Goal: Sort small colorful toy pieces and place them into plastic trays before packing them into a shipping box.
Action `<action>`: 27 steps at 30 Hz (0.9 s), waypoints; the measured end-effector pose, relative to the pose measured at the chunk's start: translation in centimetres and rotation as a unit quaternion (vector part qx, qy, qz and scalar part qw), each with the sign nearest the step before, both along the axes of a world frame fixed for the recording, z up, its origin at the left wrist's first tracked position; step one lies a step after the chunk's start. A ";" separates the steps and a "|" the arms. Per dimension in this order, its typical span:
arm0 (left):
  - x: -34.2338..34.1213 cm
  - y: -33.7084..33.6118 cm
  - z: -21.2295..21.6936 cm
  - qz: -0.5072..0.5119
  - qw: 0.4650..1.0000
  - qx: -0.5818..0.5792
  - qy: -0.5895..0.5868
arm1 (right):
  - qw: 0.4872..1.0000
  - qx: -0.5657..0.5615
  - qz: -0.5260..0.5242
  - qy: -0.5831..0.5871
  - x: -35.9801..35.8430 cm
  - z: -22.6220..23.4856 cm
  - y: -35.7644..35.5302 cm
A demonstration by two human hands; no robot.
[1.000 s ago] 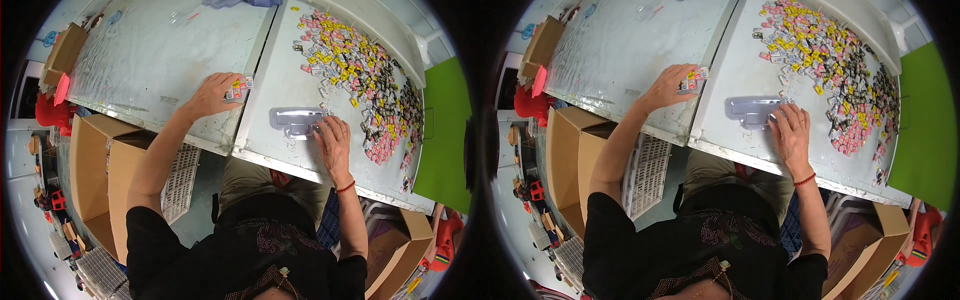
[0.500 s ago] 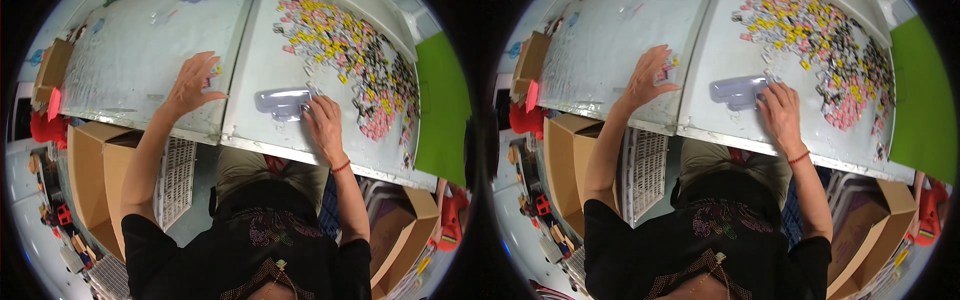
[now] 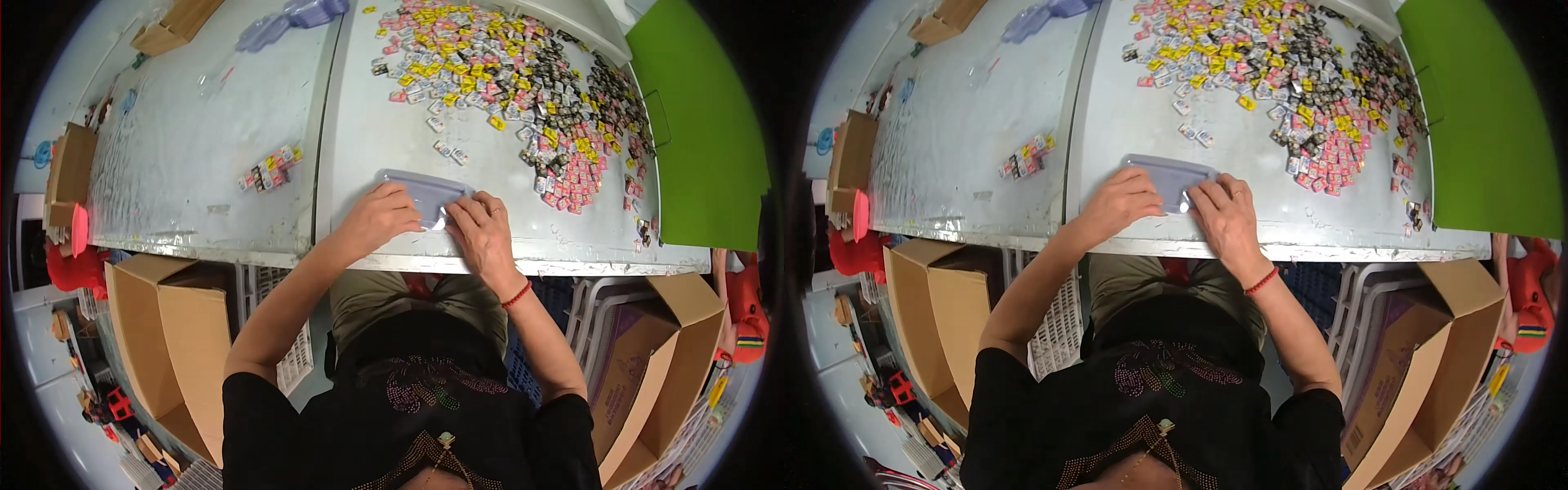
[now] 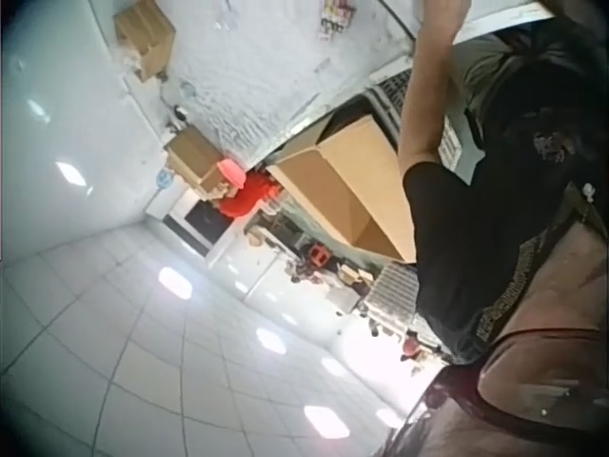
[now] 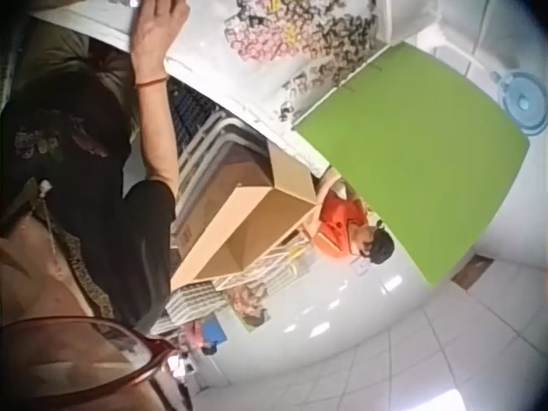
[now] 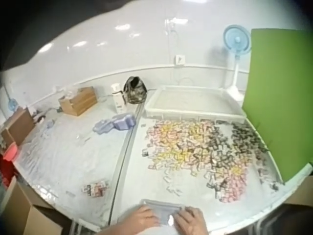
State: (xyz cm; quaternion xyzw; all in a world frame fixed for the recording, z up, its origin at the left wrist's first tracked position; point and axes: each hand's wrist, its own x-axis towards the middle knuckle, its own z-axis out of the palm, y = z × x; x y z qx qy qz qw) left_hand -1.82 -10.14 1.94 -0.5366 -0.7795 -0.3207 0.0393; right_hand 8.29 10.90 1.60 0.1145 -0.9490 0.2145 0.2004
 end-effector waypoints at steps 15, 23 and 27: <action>-2.5 -0.8 1.9 0.007 0.984 -0.168 0.050 | 0.997 -0.051 0.043 0.034 -6.3 -1.3 -0.5; -2.3 -0.9 1.2 0.068 0.986 -0.113 0.101 | 0.976 0.002 -0.159 0.148 -14.1 1.1 10.1; -3.9 -0.6 -0.1 0.064 0.990 -0.061 0.110 | 0.925 0.070 -0.368 0.064 -18.5 -1.7 18.6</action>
